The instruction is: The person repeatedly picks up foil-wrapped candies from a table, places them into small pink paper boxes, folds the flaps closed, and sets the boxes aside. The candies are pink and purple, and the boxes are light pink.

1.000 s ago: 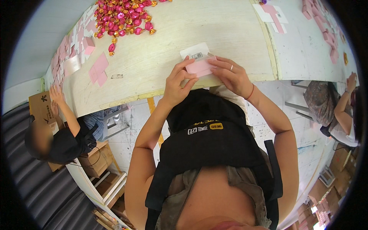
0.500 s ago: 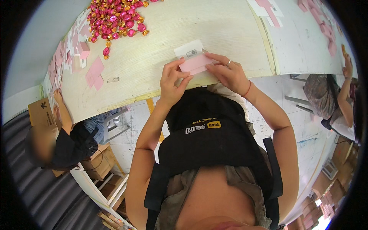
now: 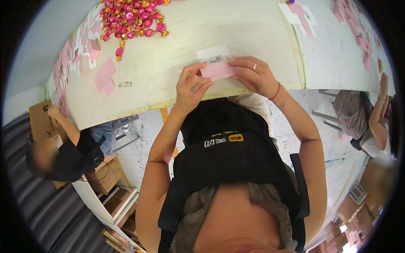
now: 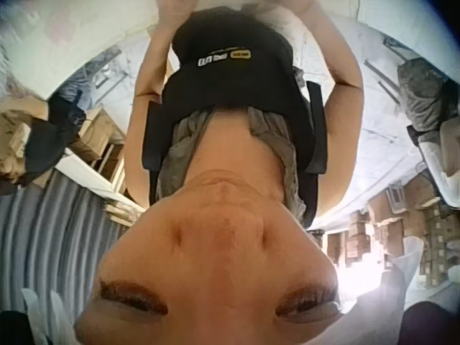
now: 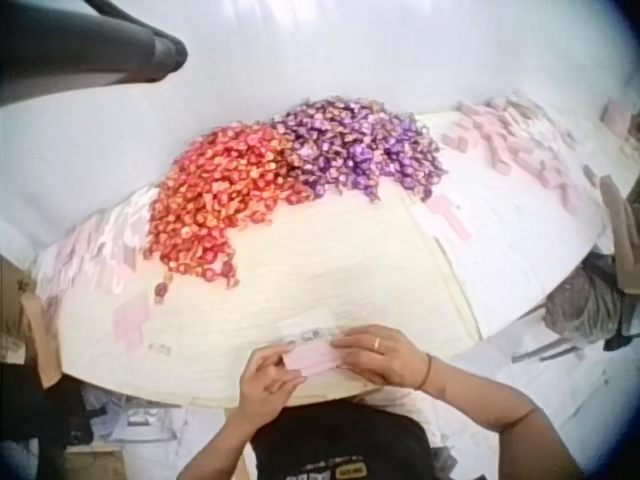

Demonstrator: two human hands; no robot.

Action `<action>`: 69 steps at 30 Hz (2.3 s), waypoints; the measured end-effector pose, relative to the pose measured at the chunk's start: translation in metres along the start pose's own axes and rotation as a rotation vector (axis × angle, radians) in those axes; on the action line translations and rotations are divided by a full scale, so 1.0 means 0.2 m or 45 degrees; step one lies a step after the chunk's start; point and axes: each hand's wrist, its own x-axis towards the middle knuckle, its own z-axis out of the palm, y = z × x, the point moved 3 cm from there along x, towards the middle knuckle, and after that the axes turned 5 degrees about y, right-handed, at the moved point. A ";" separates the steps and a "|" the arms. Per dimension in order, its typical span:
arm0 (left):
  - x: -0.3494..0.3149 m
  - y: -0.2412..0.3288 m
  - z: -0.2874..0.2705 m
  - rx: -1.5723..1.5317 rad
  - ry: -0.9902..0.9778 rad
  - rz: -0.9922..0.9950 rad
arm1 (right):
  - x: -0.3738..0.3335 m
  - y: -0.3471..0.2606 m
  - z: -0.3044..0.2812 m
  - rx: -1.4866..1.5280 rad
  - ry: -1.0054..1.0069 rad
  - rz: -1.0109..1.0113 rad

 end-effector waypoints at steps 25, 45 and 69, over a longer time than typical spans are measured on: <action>0.08 0.03 0.06 0.107 0.025 -0.070 | 0.06 -0.05 0.05 -0.104 0.039 -0.098; 0.01 -0.16 -0.36 -0.024 0.860 -0.489 | 0.70 0.43 0.72 -0.101 -0.060 -0.023; 0.14 -0.10 -0.15 0.469 0.122 -0.392 | 0.19 0.62 -0.24 0.009 0.419 0.878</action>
